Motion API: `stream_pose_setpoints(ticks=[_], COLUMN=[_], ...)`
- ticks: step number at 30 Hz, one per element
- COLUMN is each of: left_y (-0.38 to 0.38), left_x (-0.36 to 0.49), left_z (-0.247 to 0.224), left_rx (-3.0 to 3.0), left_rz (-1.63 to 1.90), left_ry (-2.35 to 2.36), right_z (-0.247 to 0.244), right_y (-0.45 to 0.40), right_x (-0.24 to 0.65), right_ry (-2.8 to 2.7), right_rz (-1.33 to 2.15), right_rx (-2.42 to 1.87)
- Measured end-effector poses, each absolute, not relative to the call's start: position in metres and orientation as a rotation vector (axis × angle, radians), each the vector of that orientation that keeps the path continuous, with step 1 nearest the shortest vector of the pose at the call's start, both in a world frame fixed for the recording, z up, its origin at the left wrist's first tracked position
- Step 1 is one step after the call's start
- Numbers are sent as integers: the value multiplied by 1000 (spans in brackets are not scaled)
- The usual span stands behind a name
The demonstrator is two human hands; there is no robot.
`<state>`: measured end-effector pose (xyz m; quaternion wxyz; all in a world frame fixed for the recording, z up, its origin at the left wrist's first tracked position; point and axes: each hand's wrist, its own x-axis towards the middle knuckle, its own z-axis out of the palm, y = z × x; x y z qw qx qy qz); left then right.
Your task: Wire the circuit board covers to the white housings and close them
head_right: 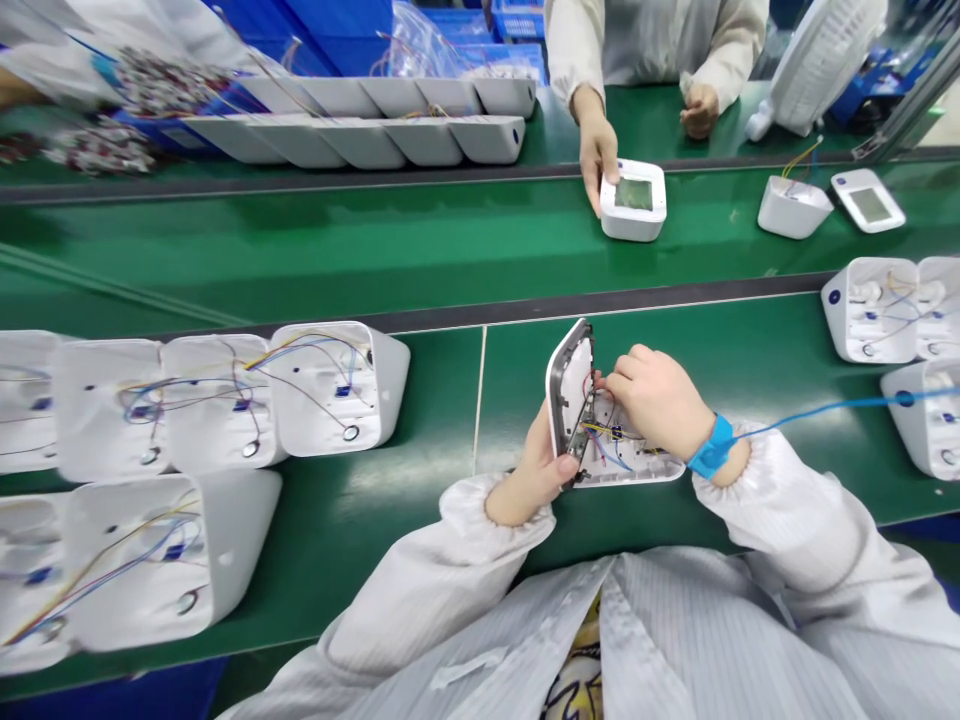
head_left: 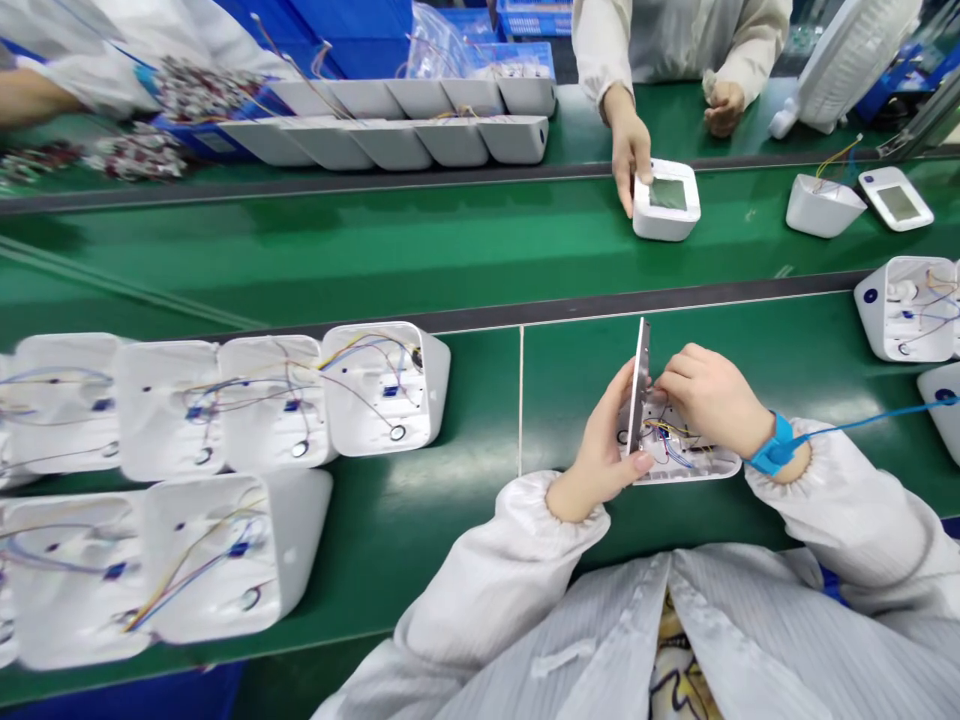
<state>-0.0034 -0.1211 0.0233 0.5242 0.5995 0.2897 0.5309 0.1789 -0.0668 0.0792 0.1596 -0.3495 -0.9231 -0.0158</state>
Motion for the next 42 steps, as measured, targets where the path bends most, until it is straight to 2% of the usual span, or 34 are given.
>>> stream_pose_setpoints(ticks=[14, 31, 42], left_y=[-117, -116, -117], left_x=[-2, -5, -3], left_z=[25, 24, 18], left_rx=[1402, 1366, 1398], left_rz=[1281, 1189, 1192], left_ry=[698, 689, 722], right_z=[80, 88, 84], right_y=[-64, -60, -62], right_x=[179, 174, 173], right_ry=[-2641, -2762, -2713], right_rz=[93, 263, 206], right_rx=[-949, -1083, -1130])
